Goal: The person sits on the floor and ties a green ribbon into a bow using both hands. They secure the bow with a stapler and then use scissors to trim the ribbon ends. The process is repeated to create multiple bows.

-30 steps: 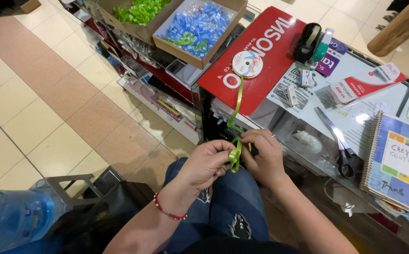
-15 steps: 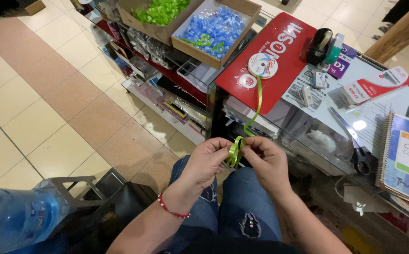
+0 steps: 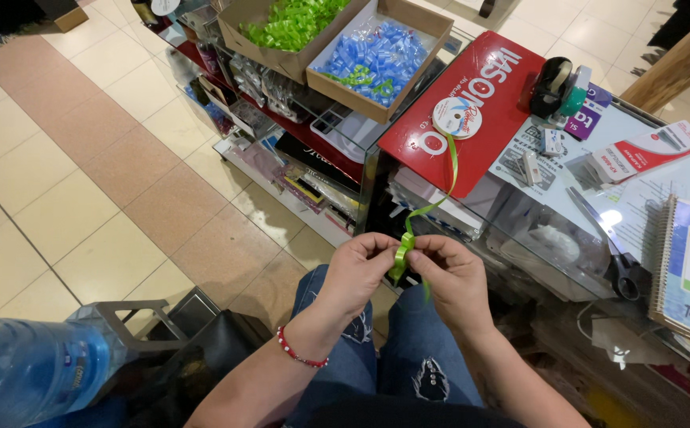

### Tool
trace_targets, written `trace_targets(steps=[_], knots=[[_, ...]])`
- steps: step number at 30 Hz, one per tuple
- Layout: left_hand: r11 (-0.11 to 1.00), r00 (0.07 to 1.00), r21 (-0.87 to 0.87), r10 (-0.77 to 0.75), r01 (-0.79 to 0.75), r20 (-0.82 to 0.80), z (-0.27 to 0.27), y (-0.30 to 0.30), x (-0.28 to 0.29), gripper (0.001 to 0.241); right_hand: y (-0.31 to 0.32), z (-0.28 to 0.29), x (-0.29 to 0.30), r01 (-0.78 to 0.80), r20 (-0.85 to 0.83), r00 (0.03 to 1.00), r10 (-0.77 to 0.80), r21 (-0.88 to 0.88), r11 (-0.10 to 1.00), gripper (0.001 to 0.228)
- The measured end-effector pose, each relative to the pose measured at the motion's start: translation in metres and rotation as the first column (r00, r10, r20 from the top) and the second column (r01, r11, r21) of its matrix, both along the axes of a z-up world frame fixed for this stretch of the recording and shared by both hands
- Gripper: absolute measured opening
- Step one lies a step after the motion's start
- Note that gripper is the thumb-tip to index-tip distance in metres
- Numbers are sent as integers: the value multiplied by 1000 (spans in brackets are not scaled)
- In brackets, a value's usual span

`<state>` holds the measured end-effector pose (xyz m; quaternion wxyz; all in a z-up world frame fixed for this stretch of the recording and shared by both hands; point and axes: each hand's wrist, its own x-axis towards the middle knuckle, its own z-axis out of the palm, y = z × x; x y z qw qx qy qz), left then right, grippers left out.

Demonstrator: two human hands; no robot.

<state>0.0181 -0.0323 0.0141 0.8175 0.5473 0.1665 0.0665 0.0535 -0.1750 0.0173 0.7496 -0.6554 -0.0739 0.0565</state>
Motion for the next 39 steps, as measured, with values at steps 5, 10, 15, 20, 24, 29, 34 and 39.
trace_targets(steps=[5, 10, 15, 20, 24, 29, 34, 39], knots=[[1000, 1000, 19, 0, 0, 9, 8, 4, 0, 3, 6, 13, -4, 21, -1, 1000, -21, -18, 1000, 22], [993, 999, -116, -2, -3, -44, 4, 4, -8, 9, 9, 18, -4, 42, -36, 998, -44, -64, 997, 20], [980, 996, -188, -74, 65, -43, 16, 5, -15, 17, 4, 5, -5, 15, -80, 997, -14, 18, 1000, 21], [980, 994, -176, -103, 94, -44, 11, 6, -12, 21, 2, 17, -7, 5, -89, 996, 0, 51, 999, 18], [982, 995, -170, -91, 83, -44, 2, 4, -6, 20, -1, 14, -2, 7, -80, 997, -11, -44, 999, 18], [990, 997, -130, -63, 59, -32, 6, 3, 1, 17, 0, 28, -2, 35, -23, 999, -40, -200, 979, 15], [991, 1000, -136, -8, 4, -29, -3, 0, 8, 20, 5, 26, 0, 73, 28, 997, -68, -271, 960, 17], [954, 995, -298, -12, -18, -98, -20, 5, 9, 18, 6, 23, 1, 43, -30, 998, -49, -169, 985, 15]])
